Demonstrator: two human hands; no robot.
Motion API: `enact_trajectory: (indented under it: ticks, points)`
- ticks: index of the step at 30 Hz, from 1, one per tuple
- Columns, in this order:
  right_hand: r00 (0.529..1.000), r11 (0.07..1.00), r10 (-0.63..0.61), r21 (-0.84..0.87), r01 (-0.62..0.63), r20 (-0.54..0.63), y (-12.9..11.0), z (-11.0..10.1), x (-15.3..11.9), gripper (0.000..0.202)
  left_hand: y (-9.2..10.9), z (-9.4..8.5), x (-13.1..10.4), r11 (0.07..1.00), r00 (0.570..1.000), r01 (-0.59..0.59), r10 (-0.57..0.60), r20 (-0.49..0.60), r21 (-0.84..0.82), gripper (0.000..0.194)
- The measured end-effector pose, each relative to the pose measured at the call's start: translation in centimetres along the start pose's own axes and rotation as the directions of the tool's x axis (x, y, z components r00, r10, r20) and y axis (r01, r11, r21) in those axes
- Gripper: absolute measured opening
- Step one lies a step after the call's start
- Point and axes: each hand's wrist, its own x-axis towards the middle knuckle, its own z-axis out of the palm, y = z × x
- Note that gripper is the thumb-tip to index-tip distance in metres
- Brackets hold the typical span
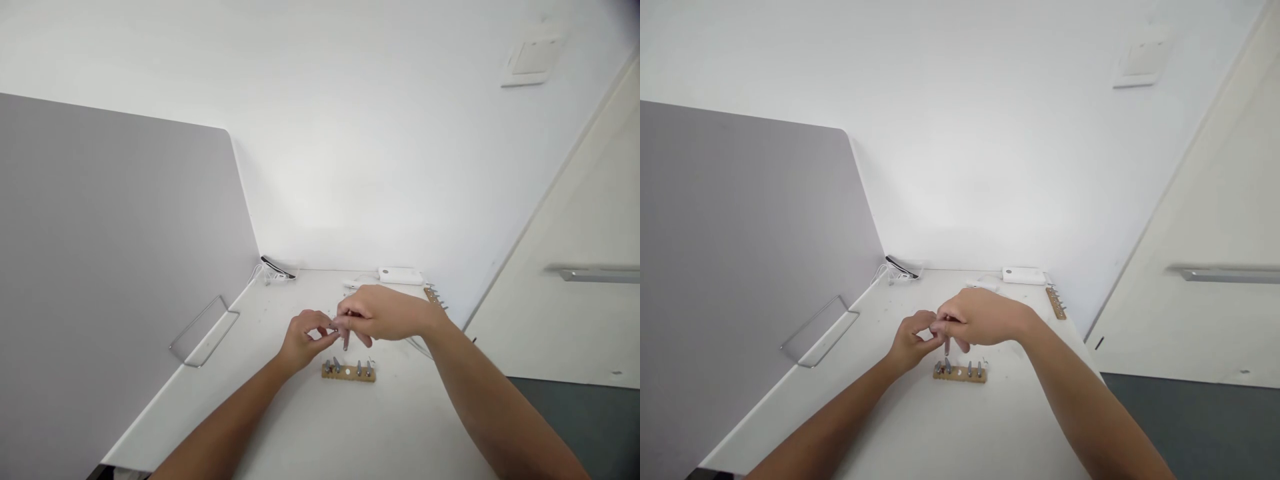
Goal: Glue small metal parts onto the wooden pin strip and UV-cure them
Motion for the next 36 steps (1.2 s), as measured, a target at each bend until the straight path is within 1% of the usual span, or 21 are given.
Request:
enact_trajectory:
  ticks: [2,4,6,8,10,11,13,15,17,19,21,23,26,28,29,30,32,34,36]
  points:
    - [0.999,0.999,-0.040,0.030,0.040,-0.005,-0.3,0.5,0.3,0.037,0.0,0.0,0.0,1.000,1.000,-0.001,0.001,0.014,0.004,0.019]
    - [0.994,0.999,-0.049,-0.001,0.049,-0.094,-0.2,0.7,0.7,0.035,-0.1,0.1,0.0,1.000,1.000,-0.005,0.005,0.005,0.014,0.018]
    - [0.974,0.998,-0.024,-0.061,0.010,-0.225,0.3,0.6,0.9,0.035,-0.3,0.2,0.0,1.000,1.000,-0.005,0.005,-0.014,0.017,0.014]
    - [0.943,0.993,0.026,-0.104,-0.064,-0.332,0.9,0.1,0.8,0.037,-0.5,0.2,-0.1,1.000,1.000,-0.006,0.006,-0.026,0.008,0.013]
    - [0.927,0.982,0.078,-0.130,-0.134,-0.368,1.4,-0.4,0.5,0.039,-0.5,0.3,-0.1,1.000,1.000,-0.012,0.013,-0.024,0.007,0.014]
    - [0.930,0.978,0.098,-0.140,-0.157,-0.355,1.5,-0.7,0.3,0.040,-0.5,0.2,-0.1,1.000,1.000,-0.015,0.015,-0.019,0.011,0.014]
    - [0.954,0.976,0.115,-0.145,-0.160,-0.276,1.6,-1.0,-0.1,0.038,-0.3,0.2,-0.1,1.000,1.000,-0.018,0.018,-0.014,0.014,0.014]
    - [0.983,0.987,0.101,-0.108,-0.118,-0.151,1.2,-1.0,-0.4,0.035,-0.1,0.1,0.0,1.000,1.000,-0.013,0.014,-0.016,0.015,0.013]
    - [0.998,0.997,0.055,-0.046,-0.057,-0.037,0.5,-0.7,-0.5,0.035,0.0,0.0,0.1,1.000,1.000,-0.014,0.014,-0.011,0.021,0.012]
    - [1.000,1.000,-0.003,0.006,0.002,0.012,-0.2,-0.3,-0.4,0.035,0.1,0.0,0.2,0.999,1.000,-0.017,0.017,0.003,0.031,0.017]
    - [0.999,0.999,-0.045,0.020,0.045,-0.013,-0.6,0.0,-0.3,0.035,0.1,0.0,0.2,0.999,1.000,-0.021,0.021,0.008,0.033,0.021]
    - [0.996,0.999,-0.054,-0.001,0.054,-0.078,-0.7,0.1,-0.1,0.035,0.0,0.1,0.1,0.999,1.000,-0.018,0.018,0.001,0.029,0.017]
    - [0.979,0.998,-0.014,-0.055,0.003,-0.205,-0.1,-0.2,0.0,0.036,-0.2,0.1,0.0,1.000,1.000,-0.013,0.014,-0.008,0.019,0.011]
    - [0.961,0.995,0.032,-0.086,-0.058,-0.275,0.6,-0.5,0.0,0.037,-0.3,0.2,0.0,1.000,1.000,-0.011,0.011,-0.010,0.010,0.012]
    - [0.955,0.991,0.058,-0.100,-0.091,-0.290,0.9,-0.7,-0.1,0.037,-0.4,0.2,0.0,1.000,1.000,-0.010,0.010,-0.012,0.006,0.013]
    - [0.955,0.987,0.081,-0.112,-0.118,-0.285,1.2,-0.8,-0.1,0.037,-0.4,0.2,-0.1,1.000,1.000,-0.010,0.010,-0.016,0.004,0.015]
    - [0.971,0.984,0.111,-0.113,-0.137,-0.209,1.6,-0.9,-0.4,0.035,-0.5,0.2,-0.1,1.000,1.000,-0.008,0.008,-0.030,0.001,0.018]
    - [0.990,0.992,0.102,-0.070,-0.109,-0.098,1.5,-0.8,-0.5,0.034,-0.4,0.1,0.0,1.000,0.999,0.000,0.000,-0.032,0.001,0.020]
    - [0.998,0.998,0.061,-0.003,-0.061,-0.016,1.1,-0.7,-0.6,0.034,-0.3,0.0,0.0,1.000,1.000,0.012,-0.012,-0.016,0.008,0.020]
